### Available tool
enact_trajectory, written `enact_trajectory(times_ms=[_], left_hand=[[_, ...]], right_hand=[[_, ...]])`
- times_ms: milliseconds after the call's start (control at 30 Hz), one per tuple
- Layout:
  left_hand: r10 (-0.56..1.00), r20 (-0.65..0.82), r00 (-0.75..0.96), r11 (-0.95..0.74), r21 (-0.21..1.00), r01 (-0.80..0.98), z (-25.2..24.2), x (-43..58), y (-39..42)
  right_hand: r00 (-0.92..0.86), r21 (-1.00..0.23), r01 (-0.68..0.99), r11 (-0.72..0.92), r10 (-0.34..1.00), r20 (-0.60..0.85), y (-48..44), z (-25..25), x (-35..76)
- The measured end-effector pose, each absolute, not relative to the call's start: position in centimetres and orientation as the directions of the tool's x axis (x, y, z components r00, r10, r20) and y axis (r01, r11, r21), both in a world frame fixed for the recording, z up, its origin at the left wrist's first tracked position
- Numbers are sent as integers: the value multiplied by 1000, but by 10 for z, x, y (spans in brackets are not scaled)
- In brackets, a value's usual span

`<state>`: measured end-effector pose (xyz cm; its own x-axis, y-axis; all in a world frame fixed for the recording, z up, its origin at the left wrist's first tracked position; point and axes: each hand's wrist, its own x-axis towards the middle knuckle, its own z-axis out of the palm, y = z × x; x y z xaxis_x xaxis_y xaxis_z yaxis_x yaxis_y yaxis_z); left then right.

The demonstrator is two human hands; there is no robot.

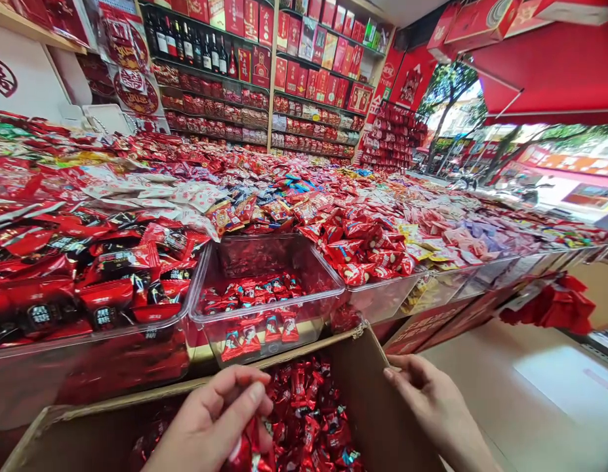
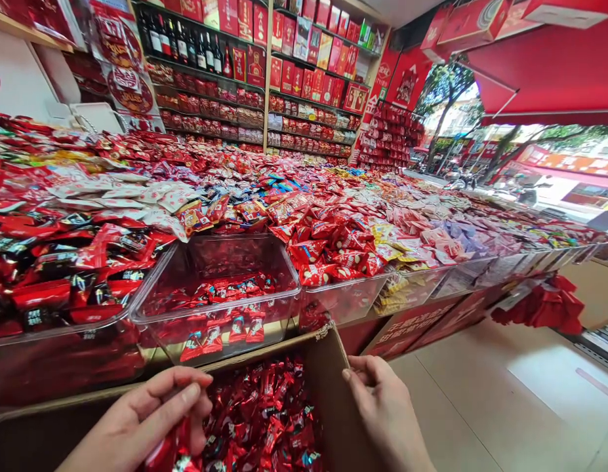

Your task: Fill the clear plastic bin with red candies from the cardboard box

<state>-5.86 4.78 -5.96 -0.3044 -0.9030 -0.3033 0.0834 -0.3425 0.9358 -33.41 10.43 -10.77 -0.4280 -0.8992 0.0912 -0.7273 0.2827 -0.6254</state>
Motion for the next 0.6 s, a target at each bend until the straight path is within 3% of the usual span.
enact_trajectory(times_ms=[67,167,233,300,367,500,600], left_hand=[[-879,-376,-293,-441,874,202,-55,-59,45],[-844,-472,-254,-531,800,279,-47,-60,43],[-829,-507,-234,-557,780,284,-43,-61,45],[-817,-532,-224,-576,767,283,-40,-62,47],[-803,-553,-220,-595,748,294,-38,-64,50],[-788,-570,-231,-615,728,302,-40,-64,52],[-796,-552,-248,-605,738,299,-43,-61,49]], right_hand=[[-406,-605,-769,206,-888,214,108,-98,-322],[-115,-637,-765,-92,-955,275,108,-75,-288],[117,-740,-623,-252,-966,231,101,-62,-261],[244,-843,-450,-293,-949,200,93,-56,-237],[294,-876,-340,-341,-924,245,85,-56,-221],[338,-816,-277,-508,-846,412,76,-62,-213],[258,-878,-240,-414,-899,354,73,-60,-218]])
